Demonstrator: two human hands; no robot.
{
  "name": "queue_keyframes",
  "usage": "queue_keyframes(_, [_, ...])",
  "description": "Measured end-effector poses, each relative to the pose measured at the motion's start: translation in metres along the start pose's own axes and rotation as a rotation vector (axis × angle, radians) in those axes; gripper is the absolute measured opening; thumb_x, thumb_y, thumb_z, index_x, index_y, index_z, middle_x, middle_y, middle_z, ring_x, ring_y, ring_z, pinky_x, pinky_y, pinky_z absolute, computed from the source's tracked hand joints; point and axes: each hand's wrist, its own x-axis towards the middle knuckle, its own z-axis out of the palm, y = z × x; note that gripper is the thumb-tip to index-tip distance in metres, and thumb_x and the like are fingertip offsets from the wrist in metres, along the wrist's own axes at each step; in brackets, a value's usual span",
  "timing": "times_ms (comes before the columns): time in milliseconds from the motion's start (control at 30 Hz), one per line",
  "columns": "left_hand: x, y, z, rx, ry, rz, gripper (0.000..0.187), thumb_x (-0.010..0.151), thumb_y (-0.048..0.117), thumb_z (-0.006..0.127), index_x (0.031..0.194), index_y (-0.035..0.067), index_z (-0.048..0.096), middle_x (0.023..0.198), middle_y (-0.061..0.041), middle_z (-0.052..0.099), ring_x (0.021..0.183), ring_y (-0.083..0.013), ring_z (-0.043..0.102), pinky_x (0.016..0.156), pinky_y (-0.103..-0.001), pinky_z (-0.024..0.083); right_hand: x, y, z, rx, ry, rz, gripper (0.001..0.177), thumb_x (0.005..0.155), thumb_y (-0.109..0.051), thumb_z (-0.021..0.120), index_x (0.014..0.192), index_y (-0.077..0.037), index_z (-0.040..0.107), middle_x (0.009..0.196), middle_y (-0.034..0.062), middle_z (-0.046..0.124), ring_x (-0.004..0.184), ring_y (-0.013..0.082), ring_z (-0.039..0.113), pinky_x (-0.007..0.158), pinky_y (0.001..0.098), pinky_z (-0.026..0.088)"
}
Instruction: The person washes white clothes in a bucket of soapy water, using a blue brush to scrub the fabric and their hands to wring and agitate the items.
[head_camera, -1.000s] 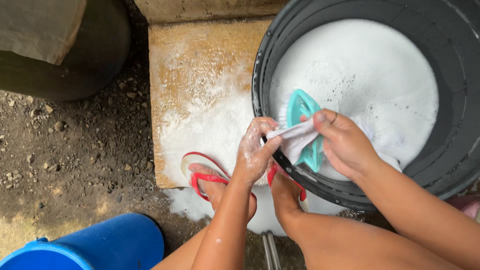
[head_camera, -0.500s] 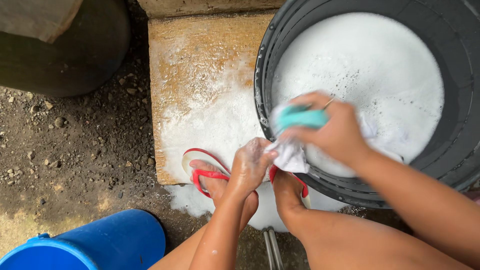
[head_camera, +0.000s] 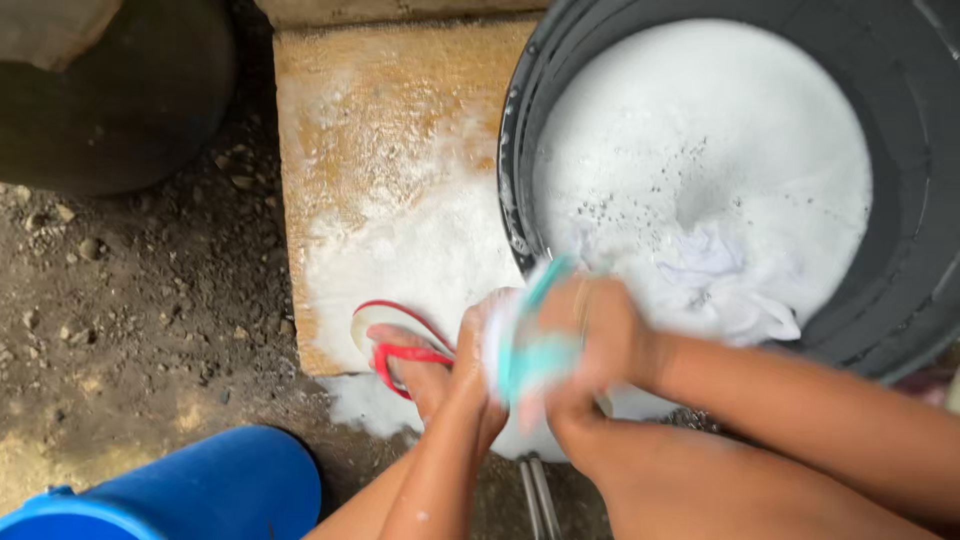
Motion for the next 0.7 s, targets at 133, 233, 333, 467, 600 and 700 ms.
queue_keyframes(133, [-0.008,0.003,0.005,0.469,0.12,0.065,0.023,0.093,0.015,0.062,0.103,-0.002,0.073,0.089,-0.007,0.073,0.079,-0.0144,0.065,0.07,-0.029,0.054,-0.005,0.028,-0.003,-0.085,-0.065,-0.002,0.047,0.062,-0.053,0.092,0.091,-0.018,0.078,0.084,0.0015,0.073,0.072,0.0213,0.069,0.062,0.036,0.054])
queue_keyframes(233, [-0.004,0.006,0.0,0.749,-0.061,0.266,0.018,0.097,0.012,0.066,0.106,-0.002,0.072,0.095,-0.005,0.073,0.085,-0.0099,0.065,0.076,-0.026,0.054,-0.01,0.068,-0.016,-0.321,-0.07,0.199,0.046,0.066,-0.05,0.094,0.09,-0.014,0.077,0.09,0.0047,0.075,0.075,0.0223,0.072,0.064,0.0356,0.056])
queue_keyframes(333, [-0.003,0.007,-0.004,0.753,-0.1,0.261,0.018,0.088,0.004,0.071,0.106,0.0,0.07,0.095,-0.002,0.071,0.083,-0.0096,0.063,0.069,-0.028,0.052,-0.005,0.07,-0.02,-0.189,0.029,0.36,0.053,0.069,-0.05,0.093,0.098,-0.01,0.076,0.095,0.0051,0.075,0.082,0.0223,0.075,0.074,0.0347,0.06])
queue_keyframes(467, [-0.016,0.0,0.001,0.489,-0.045,0.221,0.02,0.083,0.001,0.071,0.103,-0.001,0.072,0.092,-0.005,0.072,0.08,-0.0131,0.065,0.069,-0.03,0.054,-0.016,0.026,0.012,0.069,-0.069,0.143,0.061,0.06,-0.054,0.096,0.098,-0.008,0.08,0.082,0.0057,0.072,0.072,0.0246,0.073,0.068,0.0369,0.058])
queue_keyframes(600, [-0.017,-0.006,0.003,0.623,0.04,0.351,0.011,0.091,0.001,0.072,0.101,-0.002,0.071,0.092,-0.003,0.07,0.082,-0.009,0.061,0.073,-0.027,0.05,-0.025,0.068,-0.004,-0.201,-0.188,0.352,0.059,0.057,-0.053,0.095,0.093,-0.01,0.078,0.088,0.0083,0.076,0.074,0.0254,0.073,0.07,0.0363,0.058])
queue_keyframes(700, [-0.003,-0.035,-0.02,0.801,0.178,0.363,0.011,0.09,0.004,0.074,0.099,0.0,0.072,0.085,-0.003,0.069,0.074,-0.0093,0.059,0.067,-0.027,0.05,-0.014,0.081,-0.025,-0.353,-0.116,0.323,0.065,0.061,-0.06,0.095,0.101,-0.011,0.079,0.09,0.0077,0.076,0.072,0.0241,0.072,0.066,0.0346,0.056])
